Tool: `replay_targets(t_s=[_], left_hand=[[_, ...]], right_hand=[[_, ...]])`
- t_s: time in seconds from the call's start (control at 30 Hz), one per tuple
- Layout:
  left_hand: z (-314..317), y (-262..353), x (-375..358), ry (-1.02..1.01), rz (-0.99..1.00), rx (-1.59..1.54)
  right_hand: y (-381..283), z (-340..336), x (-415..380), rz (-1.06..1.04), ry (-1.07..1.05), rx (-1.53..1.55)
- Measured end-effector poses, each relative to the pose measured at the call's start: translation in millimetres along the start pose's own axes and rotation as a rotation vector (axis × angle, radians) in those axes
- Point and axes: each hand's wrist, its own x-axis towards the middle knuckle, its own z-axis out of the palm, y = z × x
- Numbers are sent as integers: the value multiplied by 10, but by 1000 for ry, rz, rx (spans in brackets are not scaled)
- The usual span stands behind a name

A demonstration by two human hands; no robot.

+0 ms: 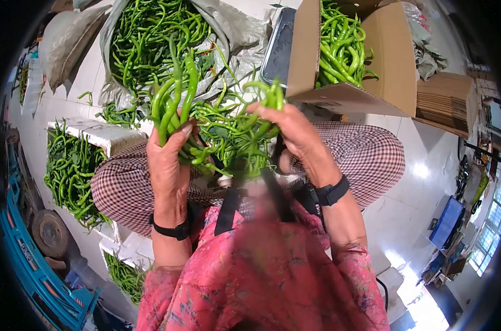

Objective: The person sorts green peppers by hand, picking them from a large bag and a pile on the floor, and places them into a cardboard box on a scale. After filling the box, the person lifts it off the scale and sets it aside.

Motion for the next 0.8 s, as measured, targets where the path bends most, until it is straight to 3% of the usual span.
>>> replay_targets(t_s=[0.07, 0.17, 0.3, 0.47, 0.53, 0.57, 0.67, 0.8], left_hand=[[-16, 6, -2, -21, -13, -41], [-26, 3, 8, -13, -6, -54], [-64, 27, 10, -18, -5, -59], [-60, 122, -44, -31, -93, -272], [-120, 87, -26, -70, -93, -292], [-117, 89, -39, -54, -87, -265], [-5, 151, -77, -7, -66, -206], [52, 152, -61, -1, -80, -187]], right_hand=[[-27, -84, 13, -30, -83, 191], [-49, -100, 14, -103, -103, 168], [-54, -5, -12, -128, -135, 365], [-4, -36, 11, -150, -132, 517], [-74, 37, -65, -224, -152, 495], [-138, 151, -237, -278, -35, 388], [-670, 254, -705, -349, -215, 404], [-1598, -9, -1211, -726, 133, -100]])
